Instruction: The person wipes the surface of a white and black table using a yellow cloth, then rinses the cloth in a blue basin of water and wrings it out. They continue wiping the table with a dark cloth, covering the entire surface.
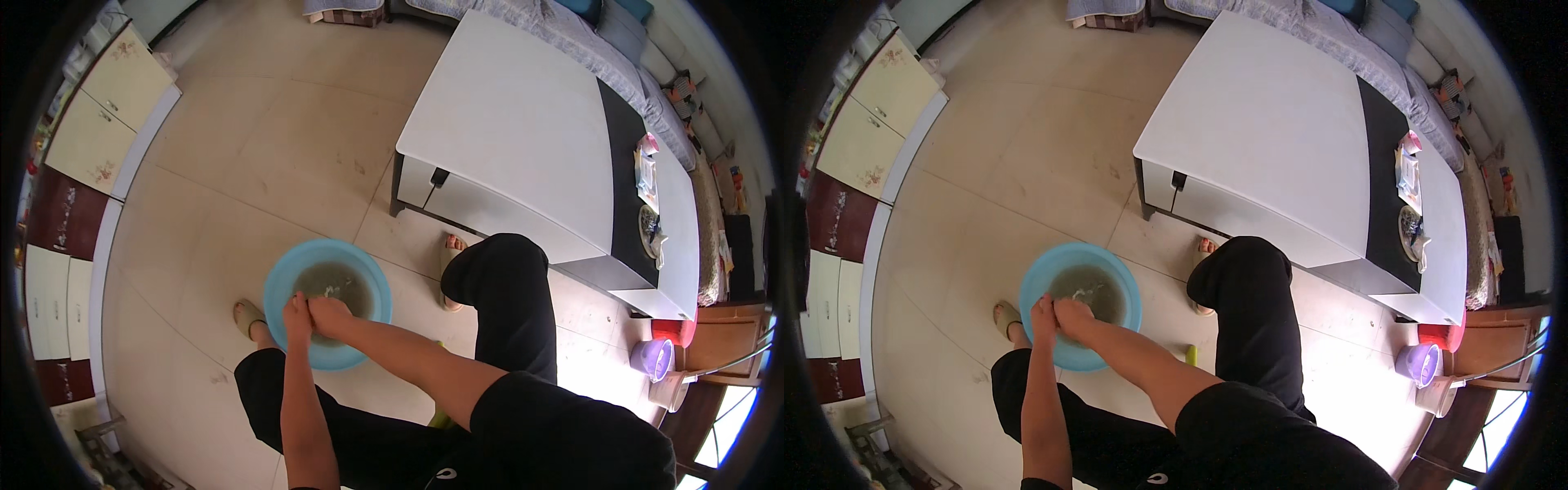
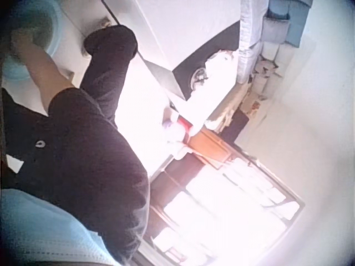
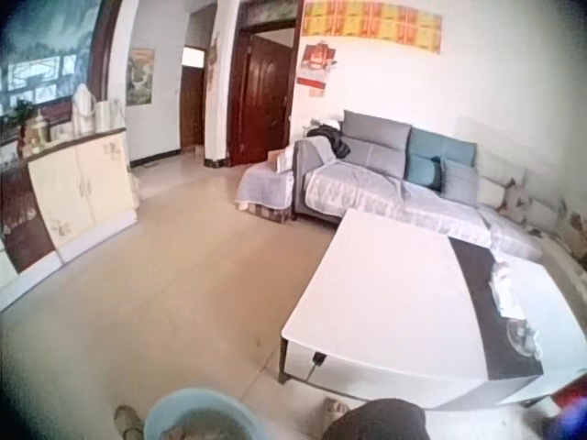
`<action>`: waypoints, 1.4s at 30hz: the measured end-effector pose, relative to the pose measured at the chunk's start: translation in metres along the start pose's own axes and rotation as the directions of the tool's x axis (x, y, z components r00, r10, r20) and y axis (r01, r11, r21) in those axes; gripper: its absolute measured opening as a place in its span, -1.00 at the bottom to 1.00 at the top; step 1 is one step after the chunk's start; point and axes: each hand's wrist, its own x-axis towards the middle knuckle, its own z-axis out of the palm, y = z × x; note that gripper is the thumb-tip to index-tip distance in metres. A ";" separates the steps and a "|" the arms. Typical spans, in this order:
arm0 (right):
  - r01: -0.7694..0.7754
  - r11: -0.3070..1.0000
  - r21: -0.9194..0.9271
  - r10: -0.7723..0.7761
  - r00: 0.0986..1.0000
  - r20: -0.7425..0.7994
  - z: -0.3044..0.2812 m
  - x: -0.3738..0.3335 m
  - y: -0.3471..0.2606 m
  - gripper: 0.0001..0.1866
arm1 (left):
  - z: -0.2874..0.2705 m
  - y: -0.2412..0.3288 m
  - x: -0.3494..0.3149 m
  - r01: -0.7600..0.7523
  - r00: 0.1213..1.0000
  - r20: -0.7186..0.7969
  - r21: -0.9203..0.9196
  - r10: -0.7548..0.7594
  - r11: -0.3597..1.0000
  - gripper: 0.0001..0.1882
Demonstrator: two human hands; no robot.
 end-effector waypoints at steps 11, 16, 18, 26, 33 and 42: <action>-0.049 0.991 0.128 0.042 0.998 0.053 -0.009 -0.034 -0.026 -0.76 | -0.015 0.051 -0.014 -0.071 0.997 0.073 0.520 0.039 0.851 -0.31; 0.080 0.997 0.024 -0.080 0.997 -0.002 -0.015 -0.043 -0.048 -0.83 | -0.034 0.035 -0.012 -0.077 0.994 -0.060 0.181 0.089 0.980 -0.40; 0.095 0.995 0.000 -0.095 0.995 -0.042 -0.017 -0.048 -0.054 -0.84 | -0.036 0.051 -0.028 -0.076 0.994 -0.077 0.052 0.079 0.996 -0.41; 0.097 0.988 -0.118 -0.118 0.977 -0.180 -0.020 -0.054 -0.063 -0.75 | -0.068 0.061 -0.044 -0.137 0.986 -0.114 -0.106 0.125 0.985 -0.41; 0.089 0.982 0.164 -0.035 0.951 -0.307 -0.070 -0.058 -0.071 -0.74 | -0.077 0.160 -0.083 -0.381 0.924 0.072 0.131 0.375 0.915 -0.37; 0.442 0.821 0.362 -0.070 0.706 -0.705 -0.247 -0.128 -0.059 -0.75 | 0.045 0.315 -0.142 -0.574 0.817 0.120 0.068 0.564 0.816 -0.54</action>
